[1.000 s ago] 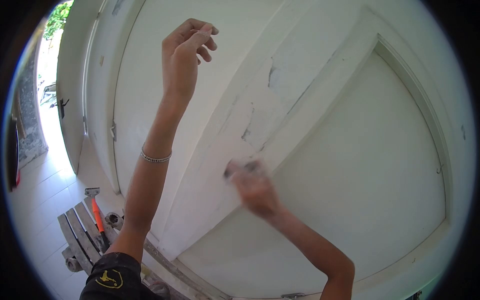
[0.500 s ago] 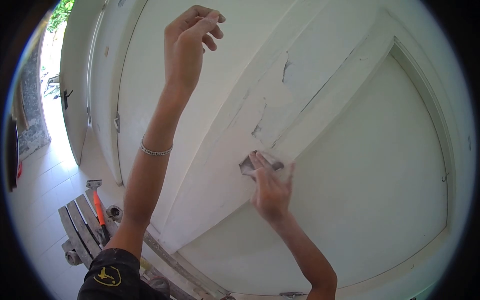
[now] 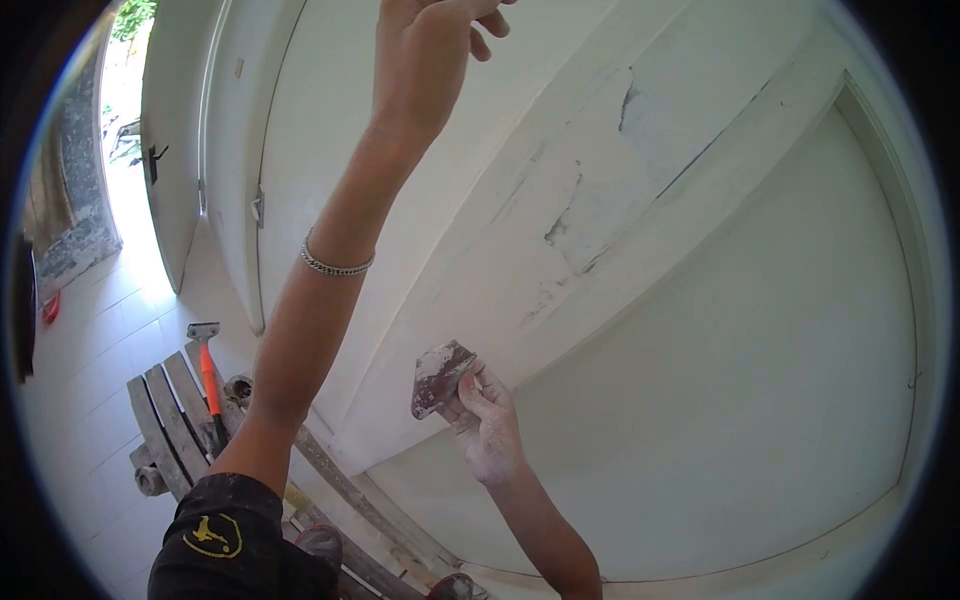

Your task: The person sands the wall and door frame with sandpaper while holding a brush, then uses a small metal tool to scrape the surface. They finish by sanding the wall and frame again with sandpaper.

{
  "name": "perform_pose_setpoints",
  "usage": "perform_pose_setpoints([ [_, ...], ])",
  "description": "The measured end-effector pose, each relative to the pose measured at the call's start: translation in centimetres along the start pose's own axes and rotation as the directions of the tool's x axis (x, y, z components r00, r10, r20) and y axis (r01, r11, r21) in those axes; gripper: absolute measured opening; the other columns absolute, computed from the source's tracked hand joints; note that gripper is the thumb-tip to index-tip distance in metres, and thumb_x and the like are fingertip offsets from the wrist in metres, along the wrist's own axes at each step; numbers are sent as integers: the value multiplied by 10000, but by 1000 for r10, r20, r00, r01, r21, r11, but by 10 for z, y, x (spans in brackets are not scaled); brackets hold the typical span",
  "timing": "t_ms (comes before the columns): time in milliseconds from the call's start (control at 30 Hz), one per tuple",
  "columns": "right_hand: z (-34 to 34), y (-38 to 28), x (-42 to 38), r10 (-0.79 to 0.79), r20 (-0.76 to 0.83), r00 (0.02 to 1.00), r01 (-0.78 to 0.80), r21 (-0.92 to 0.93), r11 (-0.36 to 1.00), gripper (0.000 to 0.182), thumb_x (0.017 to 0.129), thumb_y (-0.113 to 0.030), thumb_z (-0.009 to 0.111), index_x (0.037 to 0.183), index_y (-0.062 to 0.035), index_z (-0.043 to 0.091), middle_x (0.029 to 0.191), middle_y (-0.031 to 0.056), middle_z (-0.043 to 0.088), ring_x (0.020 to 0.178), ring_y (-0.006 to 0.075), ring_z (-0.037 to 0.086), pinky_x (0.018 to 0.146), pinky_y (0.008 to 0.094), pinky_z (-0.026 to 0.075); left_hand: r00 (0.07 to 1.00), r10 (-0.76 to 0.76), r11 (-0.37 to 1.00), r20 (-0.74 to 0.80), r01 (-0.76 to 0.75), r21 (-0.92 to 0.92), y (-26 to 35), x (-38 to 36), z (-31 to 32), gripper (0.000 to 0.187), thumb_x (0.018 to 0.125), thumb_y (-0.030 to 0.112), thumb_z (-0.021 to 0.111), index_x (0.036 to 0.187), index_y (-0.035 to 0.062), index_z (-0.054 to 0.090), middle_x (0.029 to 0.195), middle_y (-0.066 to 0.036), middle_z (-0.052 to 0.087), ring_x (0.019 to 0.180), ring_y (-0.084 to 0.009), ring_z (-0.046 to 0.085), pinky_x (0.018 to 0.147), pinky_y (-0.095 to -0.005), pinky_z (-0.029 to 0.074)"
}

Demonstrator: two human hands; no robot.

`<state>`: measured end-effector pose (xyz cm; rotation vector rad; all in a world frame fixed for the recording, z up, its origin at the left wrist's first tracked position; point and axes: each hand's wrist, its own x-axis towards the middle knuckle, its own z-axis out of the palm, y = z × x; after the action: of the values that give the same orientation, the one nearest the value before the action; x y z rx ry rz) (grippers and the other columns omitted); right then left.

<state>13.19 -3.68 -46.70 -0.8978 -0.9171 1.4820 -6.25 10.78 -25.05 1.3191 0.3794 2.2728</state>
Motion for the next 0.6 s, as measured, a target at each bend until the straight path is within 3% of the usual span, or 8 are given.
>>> perform_pose_setpoints([
  [200,-1,-3,-7,-31,-16,999,33,102,994,324,1040,-164,567,1321,-15,512,1223,101,645,1119,209,658,981,383,538,999,25,999,24,-25,20,8,-8,-4,273,908,231,583,901,-19,692,723,-102,646,671,-146,551,631,-343,417],
  [267,-3,-14,-13,-211,-18,977,209,-71,975,257,1028,-136,582,1243,4,581,1150,110,683,1091,219,677,949,400,563,998,45,999,52,-45,4,5,-8,0,273,907,230,584,903,-20,693,727,-108,650,684,-148,559,640,-342,422],
  [333,2,-48,-16,-606,79,791,512,-628,586,156,1011,-77,584,1120,13,649,1077,136,720,1060,233,698,899,418,582,997,74,997,6,-74,6,-10,-3,8,278,909,233,583,908,-22,693,723,-110,651,696,-158,579,654,-345,434],
  [367,4,-70,-15,-774,254,580,575,-800,169,143,975,-41,598,1087,17,664,1057,149,730,1046,243,708,877,404,582,997,74,997,1,-74,4,-9,-3,8,278,909,233,583,908,-22,693,723,-110,651,696,-158,579,654,-345,434],
  [400,5,-90,-9,-803,478,356,489,-828,-276,136,939,-4,612,1054,21,680,1037,163,740,1031,253,718,855,391,581,999,37,999,0,-37,40,-5,-3,7,275,909,229,582,909,-22,693,719,-112,652,696,-162,586,656,-346,440],
  [433,6,-107,2,-802,475,363,484,-831,-273,136,939,-4,612,1054,21,680,1037,163,740,1031,253,718,855,391,581,1000,-3,997,1,3,77,-3,-6,7,272,909,225,582,911,-23,694,716,-113,652,696,-165,593,659,-347,446],
  [500,9,-128,20,-514,795,322,289,-600,-746,269,854,44,609,1114,9,668,1119,182,726,1037,267,719,836,354,574,1000,13,998,28,-14,56,-3,-12,2,271,908,222,584,912,-26,694,715,-115,653,697,-170,599,664,-348,451],
  [600,-40,-68,39,-202,810,551,345,-441,-828,314,838,22,602,1145,-18,656,1234,160,689,1091,281,696,860,345,568,999,5,999,33,-6,38,-4,-12,7,268,905,218,589,914,-28,694,717,-118,655,697,-174,604,667,-348,455],
])
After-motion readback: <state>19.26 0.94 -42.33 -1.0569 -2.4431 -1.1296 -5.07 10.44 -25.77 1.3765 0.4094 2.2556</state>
